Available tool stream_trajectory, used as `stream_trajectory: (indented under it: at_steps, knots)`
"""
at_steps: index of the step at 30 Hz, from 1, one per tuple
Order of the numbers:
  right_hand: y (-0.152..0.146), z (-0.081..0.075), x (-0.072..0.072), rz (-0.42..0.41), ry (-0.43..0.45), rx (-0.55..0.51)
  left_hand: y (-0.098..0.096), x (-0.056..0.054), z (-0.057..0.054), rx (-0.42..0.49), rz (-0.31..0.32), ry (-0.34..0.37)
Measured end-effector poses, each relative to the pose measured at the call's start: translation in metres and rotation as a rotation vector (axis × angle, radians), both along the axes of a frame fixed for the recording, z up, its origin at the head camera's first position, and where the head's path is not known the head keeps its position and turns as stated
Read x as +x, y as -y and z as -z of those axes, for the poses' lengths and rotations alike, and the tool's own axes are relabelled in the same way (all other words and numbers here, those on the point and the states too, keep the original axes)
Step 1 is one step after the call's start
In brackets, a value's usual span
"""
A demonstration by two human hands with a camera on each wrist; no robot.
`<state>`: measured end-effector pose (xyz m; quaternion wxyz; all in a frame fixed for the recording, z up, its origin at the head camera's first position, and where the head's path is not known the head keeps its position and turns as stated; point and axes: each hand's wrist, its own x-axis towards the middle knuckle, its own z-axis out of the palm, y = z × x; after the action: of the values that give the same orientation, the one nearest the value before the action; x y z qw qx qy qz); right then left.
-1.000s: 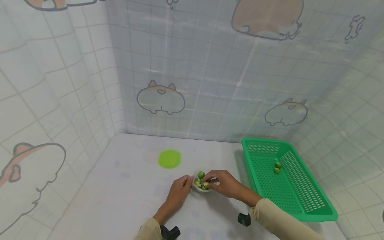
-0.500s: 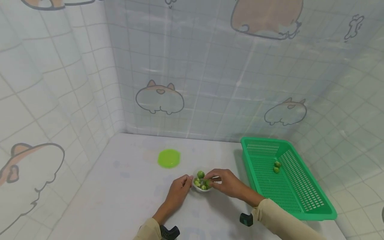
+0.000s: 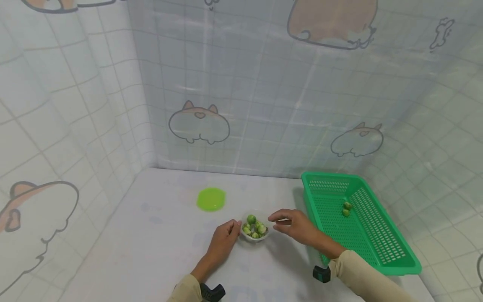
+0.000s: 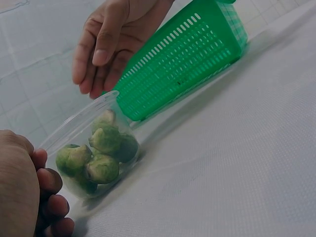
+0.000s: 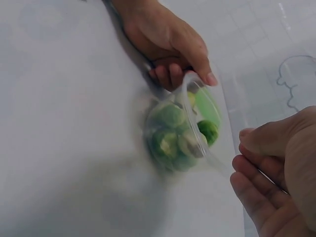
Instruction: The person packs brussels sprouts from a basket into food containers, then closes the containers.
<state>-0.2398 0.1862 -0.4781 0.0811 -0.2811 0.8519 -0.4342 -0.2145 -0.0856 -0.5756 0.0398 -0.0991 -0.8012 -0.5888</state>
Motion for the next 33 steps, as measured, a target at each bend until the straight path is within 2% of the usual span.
stream_trajectory:
  at_steps: [3, 11, 22, 29, 33]
  knots:
    - [-0.008, -0.004, 0.001, 0.017, 0.009, -0.027, 0.0, -0.001, 0.001, -0.001, 0.002, -0.008]
    - [-0.035, -0.015, 0.001, 0.084, 0.068, -0.079, 0.0, 0.0, 0.002, -0.013, -0.013, 0.025]
    - [-0.077, -0.029, -0.001, 0.224, 0.045, -0.044, -0.001, 0.001, 0.002, -0.014, -0.016, 0.029]
    - [-0.106, -0.03, -0.008, 0.264, -0.07, -0.053, -0.002, 0.001, 0.002, -0.003, -0.012, 0.01]
    - [-0.123, -0.028, -0.013, 0.29, -0.141, -0.017, -0.003, 0.001, 0.003, 0.0, -0.011, -0.001]
